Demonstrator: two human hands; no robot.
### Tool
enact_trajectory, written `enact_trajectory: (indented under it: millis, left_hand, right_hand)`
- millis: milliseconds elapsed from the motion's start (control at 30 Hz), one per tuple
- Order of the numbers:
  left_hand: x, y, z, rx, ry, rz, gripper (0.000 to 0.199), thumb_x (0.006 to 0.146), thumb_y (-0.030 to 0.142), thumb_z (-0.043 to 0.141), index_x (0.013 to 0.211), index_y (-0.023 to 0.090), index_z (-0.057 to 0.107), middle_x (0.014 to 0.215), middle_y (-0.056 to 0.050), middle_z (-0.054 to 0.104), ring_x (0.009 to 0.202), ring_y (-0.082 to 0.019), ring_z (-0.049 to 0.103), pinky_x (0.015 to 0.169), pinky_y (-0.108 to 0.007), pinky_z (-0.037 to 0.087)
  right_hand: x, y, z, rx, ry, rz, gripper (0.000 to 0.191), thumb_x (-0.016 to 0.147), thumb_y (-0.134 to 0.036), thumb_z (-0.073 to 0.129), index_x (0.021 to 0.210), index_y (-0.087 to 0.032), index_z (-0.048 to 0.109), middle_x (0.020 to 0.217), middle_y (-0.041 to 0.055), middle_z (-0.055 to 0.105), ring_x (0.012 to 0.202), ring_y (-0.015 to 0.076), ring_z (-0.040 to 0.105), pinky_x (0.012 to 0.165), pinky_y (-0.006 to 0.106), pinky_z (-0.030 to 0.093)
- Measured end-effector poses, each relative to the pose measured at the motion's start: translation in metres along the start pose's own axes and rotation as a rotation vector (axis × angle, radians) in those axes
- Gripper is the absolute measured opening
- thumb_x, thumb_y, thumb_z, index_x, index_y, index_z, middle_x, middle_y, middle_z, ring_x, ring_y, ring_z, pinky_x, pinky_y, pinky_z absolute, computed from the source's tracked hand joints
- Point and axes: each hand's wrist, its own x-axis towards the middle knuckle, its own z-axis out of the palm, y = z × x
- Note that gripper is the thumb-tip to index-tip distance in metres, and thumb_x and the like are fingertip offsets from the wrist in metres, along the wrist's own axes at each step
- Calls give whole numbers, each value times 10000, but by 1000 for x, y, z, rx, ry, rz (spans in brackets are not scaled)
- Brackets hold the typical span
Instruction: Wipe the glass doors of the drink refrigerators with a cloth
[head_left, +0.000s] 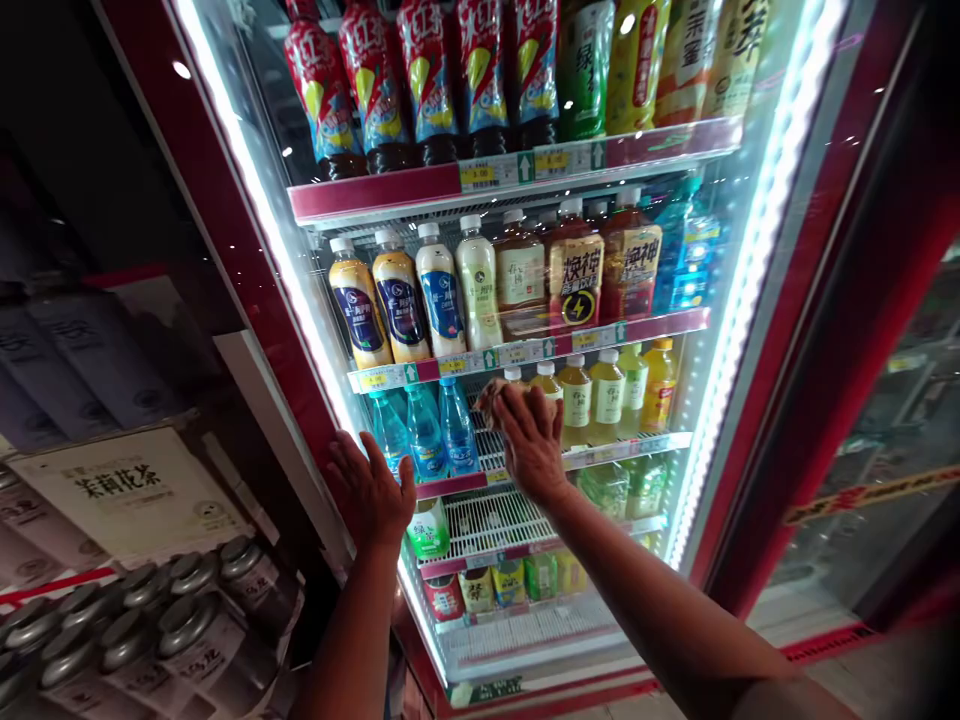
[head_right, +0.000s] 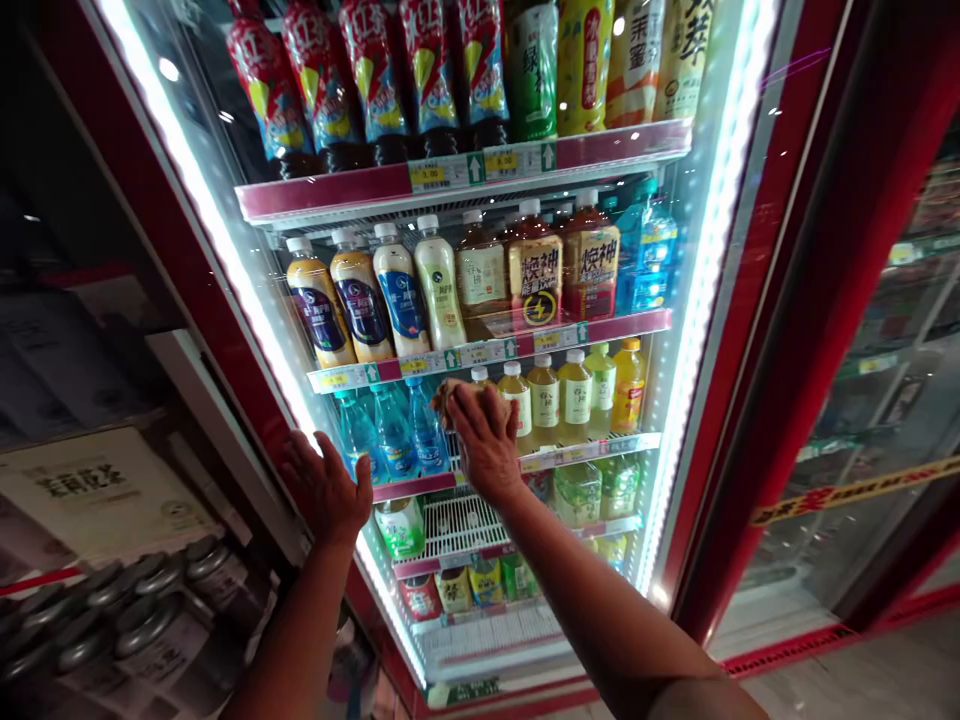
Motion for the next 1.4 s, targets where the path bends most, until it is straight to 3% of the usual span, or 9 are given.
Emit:
enact_trajectory:
  millis: [100, 267, 500, 667, 900, 1033, 1133, 1267, 1400]
  left_hand:
    - [-2, 5, 2, 1, 13, -31, 795, 1024, 498, 394, 1626, 29, 172, 1690, -304, 57, 1585, -421, -50, 1223, -714, 58]
    - [-6, 12, 3, 6, 40, -39, 802, 1023, 465, 418, 1642, 64, 101, 1700, -276, -24, 1579, -422, -96, 1201, -750, 43]
    - [-16, 40, 15, -21, 85, 116, 821, 1011, 423, 483, 1654, 150, 51, 1700, -197, -188, 1558, -416, -192, 1203, -741, -6]
    - [-20, 53, 34, -41, 98, 174, 773, 1021, 421, 467, 1653, 176, 96, 1719, -196, -85, 1581, -393, -117, 1212, -726, -14]
    - [-18, 51, 41, -7, 163, 204, 757, 1026, 403, 463, 1653, 190, 97, 1720, -199, -46, 1586, -394, -85, 1211, -724, -12]
    - [-19, 48, 40, 11, 157, 218, 758, 1026, 407, 463, 1655, 192, 97, 1719, -209, -36, 1588, -391, -79, 1213, -718, 4]
    - [-19, 45, 41, 34, 154, 237, 769, 1024, 403, 469, 1656, 190, 86, 1718, -217, -39, 1590, -383, -82, 1217, -707, 15]
    - [-20, 44, 41, 55, 167, 231, 764, 1022, 414, 460, 1655, 163, 113, 1714, -236, -16, 1592, -377, -73, 1223, -695, 18]
    - [-21, 46, 42, 39, 131, 131, 764, 1007, 470, 444, 1638, 115, 200, 1708, -257, 35, 1594, -377, -54, 1229, -685, 26]
  right_hand:
    - [2, 2, 2, -6, 9, 58, 810, 984, -152, 498, 1658, -334, 87, 1667, -21, 358, 1612, 234, -15, 1297, 591, -86]
    - [-19, 10, 0, 39, -97, -116, 826, 966, -116, 495, 1646, -370, 101, 1634, -74, 420, 1605, 172, 93, 1317, 534, -58]
    - [4, 40, -11, -45, 57, 88, 831, 1004, -224, 522, 1655, -340, 20, 1660, -11, 379, 1613, 244, -1, 1298, 591, -40]
    - [-17, 56, -14, -74, 7, -26, 790, 1010, -275, 531, 1654, -358, 81, 1673, -43, 351, 1612, 211, 39, 1306, 540, -58]
    - [-10, 87, -21, -120, 99, 172, 730, 1008, -306, 500, 1656, -322, 163, 1678, 29, 348, 1610, 275, 57, 1286, 590, 10]
    - [-30, 81, -23, -60, 19, 7, 643, 1000, -336, 543, 1601, -397, 320, 1607, -32, 472, 1607, 232, 98, 1298, 558, -12]
    - [-43, 98, -25, -57, 67, 0, 709, 992, -292, 568, 1617, -407, 254, 1608, -48, 470, 1603, 198, 117, 1306, 536, -16]
    - [-32, 120, -27, -91, 204, 188, 781, 991, -233, 562, 1641, -399, 162, 1656, -4, 392, 1606, 232, 109, 1294, 558, 54]
    - [-33, 120, -29, -46, 142, 177, 797, 991, -239, 565, 1637, -426, 137, 1644, -17, 414, 1599, 243, 136, 1290, 562, 59]
